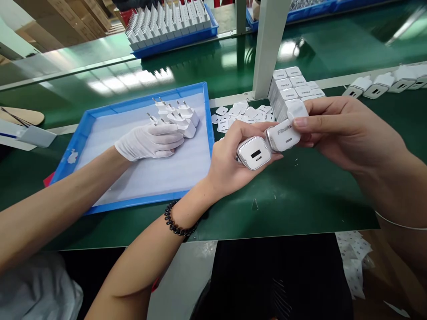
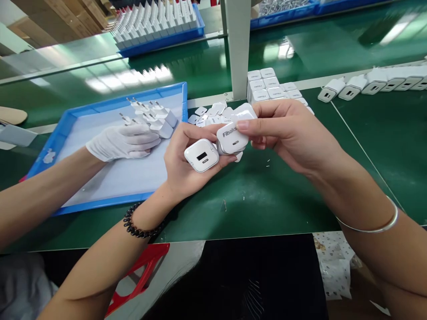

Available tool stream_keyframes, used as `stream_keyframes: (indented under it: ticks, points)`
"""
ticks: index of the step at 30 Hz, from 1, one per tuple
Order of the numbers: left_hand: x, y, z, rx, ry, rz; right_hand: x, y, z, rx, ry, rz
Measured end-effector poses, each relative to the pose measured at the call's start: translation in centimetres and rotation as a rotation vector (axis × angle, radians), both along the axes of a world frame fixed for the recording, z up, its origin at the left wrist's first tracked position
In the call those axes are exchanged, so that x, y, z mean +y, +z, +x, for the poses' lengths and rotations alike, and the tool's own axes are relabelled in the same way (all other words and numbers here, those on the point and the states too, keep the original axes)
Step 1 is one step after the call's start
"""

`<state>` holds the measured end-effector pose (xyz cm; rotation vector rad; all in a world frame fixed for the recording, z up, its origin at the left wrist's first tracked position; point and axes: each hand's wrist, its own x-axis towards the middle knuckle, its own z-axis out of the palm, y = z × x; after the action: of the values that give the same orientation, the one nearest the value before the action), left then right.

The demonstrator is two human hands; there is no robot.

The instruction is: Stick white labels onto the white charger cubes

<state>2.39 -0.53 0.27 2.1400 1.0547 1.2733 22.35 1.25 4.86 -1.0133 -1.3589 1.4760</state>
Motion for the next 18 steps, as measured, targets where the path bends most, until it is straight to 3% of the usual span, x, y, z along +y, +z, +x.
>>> stream_keyframes:
  ticks: [3, 8, 18]
  points:
    - [0.2, -0.1, -0.1, -0.038, -0.023, 0.081, -0.1, -0.1, -0.1, 0.001, -0.018, 0.009]
    - [1.7, -1.2, -0.2, -0.209, -0.140, 0.359, -0.3, -0.7, -0.4, 0.091, -0.007, 0.013]
    - [1.5, -1.1, 0.0, -0.242, -0.124, 0.398, -0.6, -1.1, -0.9, 0.148, -0.043, 0.055]
